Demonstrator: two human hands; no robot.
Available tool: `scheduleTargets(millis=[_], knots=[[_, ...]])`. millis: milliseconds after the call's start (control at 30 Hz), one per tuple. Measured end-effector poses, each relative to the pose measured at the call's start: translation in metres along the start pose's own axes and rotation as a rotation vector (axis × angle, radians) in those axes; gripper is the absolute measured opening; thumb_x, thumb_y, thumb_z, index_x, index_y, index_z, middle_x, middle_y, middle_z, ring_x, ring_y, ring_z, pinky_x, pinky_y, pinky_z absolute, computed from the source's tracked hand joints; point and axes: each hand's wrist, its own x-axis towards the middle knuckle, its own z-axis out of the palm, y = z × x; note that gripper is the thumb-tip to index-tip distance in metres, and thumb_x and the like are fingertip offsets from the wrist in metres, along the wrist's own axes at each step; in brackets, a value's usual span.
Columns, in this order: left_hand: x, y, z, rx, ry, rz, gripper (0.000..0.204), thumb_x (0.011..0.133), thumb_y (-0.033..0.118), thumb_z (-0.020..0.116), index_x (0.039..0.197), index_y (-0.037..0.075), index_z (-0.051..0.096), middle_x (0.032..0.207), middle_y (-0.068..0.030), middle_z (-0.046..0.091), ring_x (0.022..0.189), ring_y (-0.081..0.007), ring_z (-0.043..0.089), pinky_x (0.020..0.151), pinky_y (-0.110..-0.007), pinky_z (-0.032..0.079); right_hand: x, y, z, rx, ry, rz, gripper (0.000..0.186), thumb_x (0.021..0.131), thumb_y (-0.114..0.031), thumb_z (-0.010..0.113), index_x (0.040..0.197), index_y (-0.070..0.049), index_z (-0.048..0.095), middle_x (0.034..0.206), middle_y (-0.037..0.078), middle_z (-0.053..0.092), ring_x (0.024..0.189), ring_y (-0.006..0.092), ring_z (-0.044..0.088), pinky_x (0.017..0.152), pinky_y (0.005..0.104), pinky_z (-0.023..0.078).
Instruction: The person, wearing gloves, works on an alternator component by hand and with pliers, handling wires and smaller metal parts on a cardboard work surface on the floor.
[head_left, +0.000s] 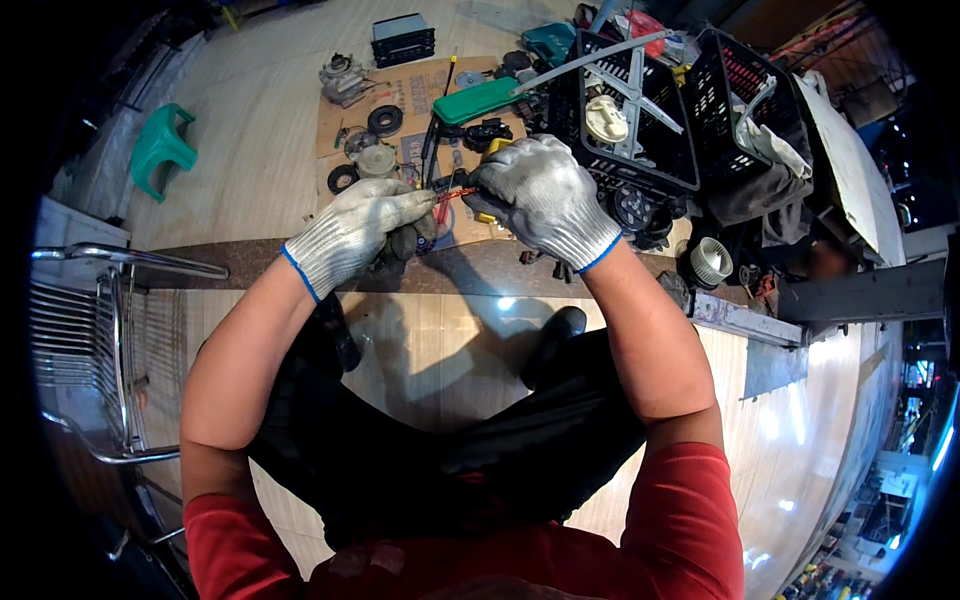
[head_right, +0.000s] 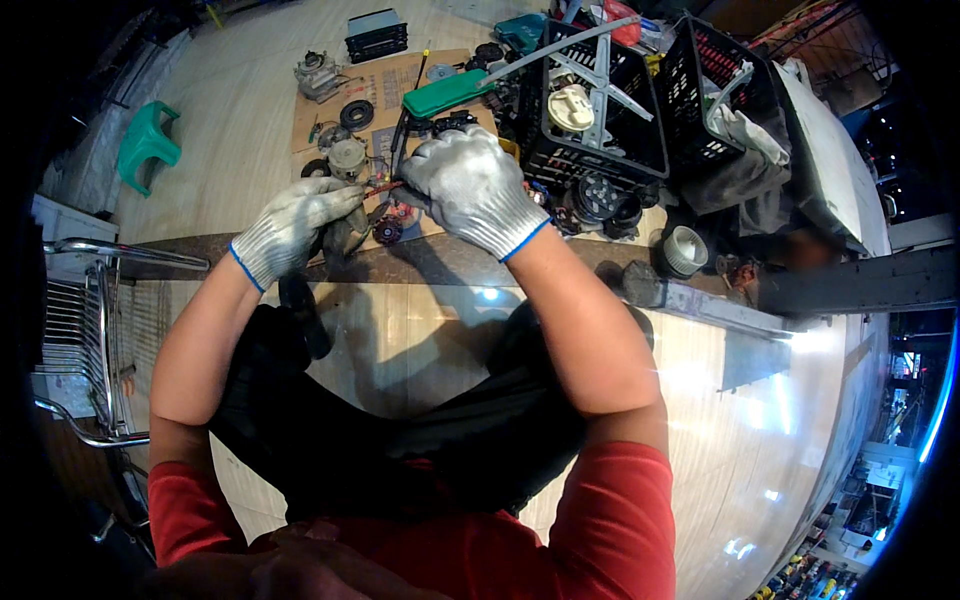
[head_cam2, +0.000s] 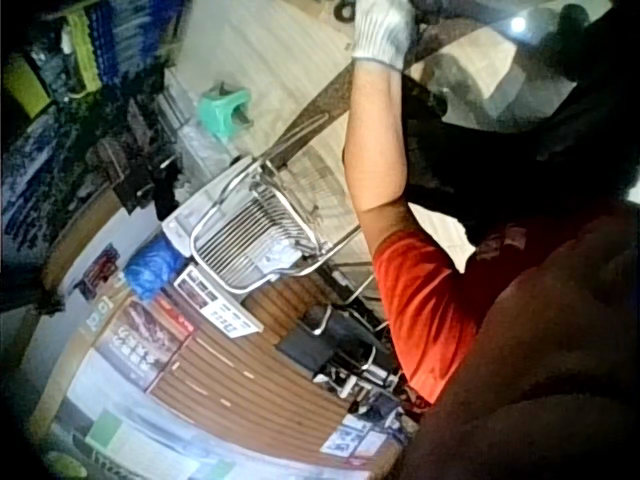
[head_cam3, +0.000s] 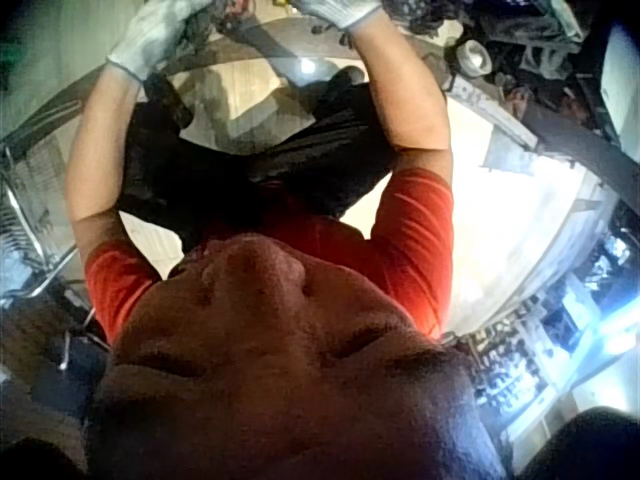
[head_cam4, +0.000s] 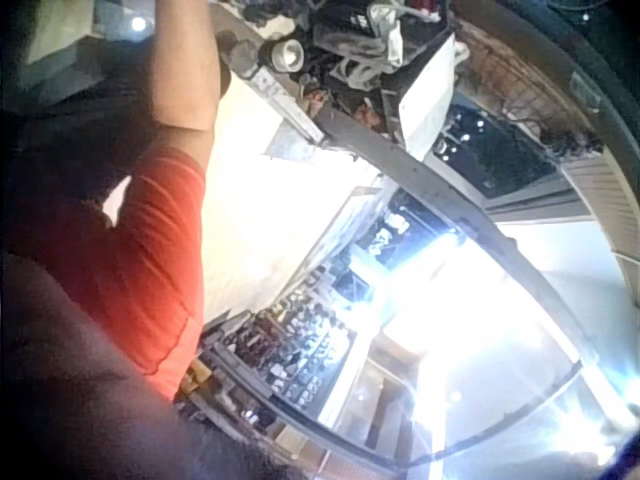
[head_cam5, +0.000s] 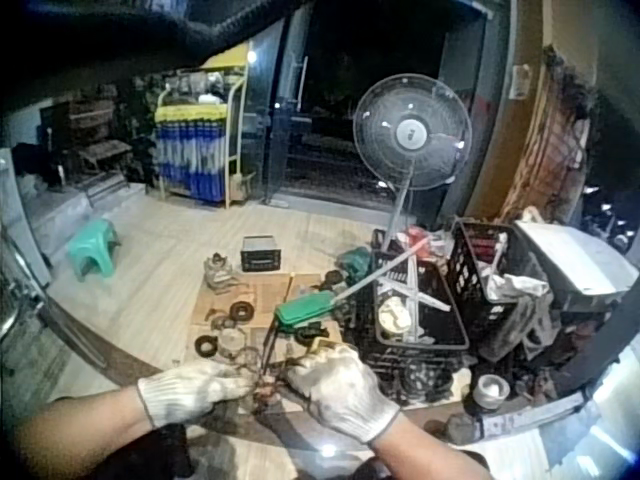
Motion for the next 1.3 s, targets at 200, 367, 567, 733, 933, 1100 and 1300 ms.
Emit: scheduleTargets(millis=[200, 367, 567, 733, 933, 1100, 1300], knots=[[0.005, -0.013, -0.009, 0.883, 0.315, 0.790, 0.028, 0.093, 0.025, 0.067, 0.105, 0.000, 0.069, 0.081, -0.0173, 0.068, 0.080, -0.0336, 0.067, 0.075, -0.042, 0.052, -0.002, -0.003, -0.005, 0.201, -0.077, 0.232, 0.036, 0.087, -0.039, 0.073, 0.093, -0.004, 0.073, 0.084, 0.015, 0.068, 0.079, 0.0349, 0.067, 0.071, 0.0422, 0.053], [0.009, -0.015, -0.010, 1.170, 0.458, 1.010, 0.026, 0.090, 0.028, 0.070, 0.096, 0.003, 0.070, 0.081, -0.0173, 0.068, 0.081, -0.0378, 0.067, 0.077, -0.047, 0.052, 0.002, -0.004, -0.014, 0.396, -0.211, 0.393, 0.036, 0.087, -0.037, 0.075, 0.098, -0.003, 0.073, 0.087, 0.017, 0.070, 0.080, 0.0347, 0.068, 0.072, 0.0413, 0.054], [0.007, -0.007, -0.007, 1.186, 0.429, 0.876, 0.023, 0.092, 0.026, 0.068, 0.091, 0.003, 0.069, 0.079, -0.0174, 0.067, 0.077, -0.0373, 0.067, 0.072, -0.046, 0.053, -0.005, 0.004, -0.010, 0.396, -0.123, 0.305, 0.041, 0.087, -0.038, 0.074, 0.107, -0.003, 0.071, 0.093, 0.019, 0.070, 0.084, 0.0366, 0.069, 0.077, 0.0425, 0.056], [0.010, -0.014, -0.009, 1.127, 0.421, 0.866, 0.022, 0.093, 0.025, 0.067, 0.091, 0.003, 0.068, 0.079, -0.0175, 0.067, 0.074, -0.0366, 0.067, 0.068, -0.045, 0.053, -0.009, 0.020, -0.015, 0.390, -0.131, 0.276, 0.042, 0.088, -0.037, 0.072, 0.115, -0.004, 0.070, 0.101, 0.020, 0.072, 0.090, 0.0367, 0.070, 0.079, 0.0405, 0.057], [0.012, -0.012, -0.007, 1.171, 0.387, 0.896, 0.023, 0.093, 0.025, 0.067, 0.086, 0.004, 0.067, 0.074, -0.0160, 0.064, 0.071, -0.0358, 0.066, 0.068, -0.044, 0.052, -0.008, 0.020, -0.020, 0.515, -0.051, 0.348, 0.031, 0.095, -0.034, 0.064, 0.108, -0.009, 0.075, 0.102, 0.015, 0.073, 0.093, 0.0348, 0.070, 0.081, 0.0411, 0.056], [0.013, -0.015, -0.006, 1.206, 0.417, 0.971, 0.023, 0.092, 0.026, 0.067, 0.083, 0.005, 0.066, 0.070, -0.0144, 0.062, 0.066, -0.0354, 0.063, 0.067, -0.044, 0.051, -0.008, 0.008, -0.016, 0.539, -0.112, 0.321, 0.031, 0.095, -0.036, 0.065, 0.107, -0.009, 0.075, 0.099, 0.017, 0.071, 0.091, 0.0368, 0.067, 0.080, 0.0433, 0.054], [0.011, -0.017, -0.006, 1.182, 0.400, 0.900, 0.022, 0.093, 0.025, 0.067, 0.085, 0.004, 0.066, 0.073, -0.0156, 0.063, 0.070, -0.0359, 0.065, 0.068, -0.045, 0.051, -0.006, 0.001, -0.008, 0.403, -0.066, 0.244, 0.033, 0.092, -0.039, 0.068, 0.098, -0.007, 0.073, 0.091, 0.016, 0.069, 0.087, 0.0360, 0.067, 0.076, 0.0441, 0.054]])
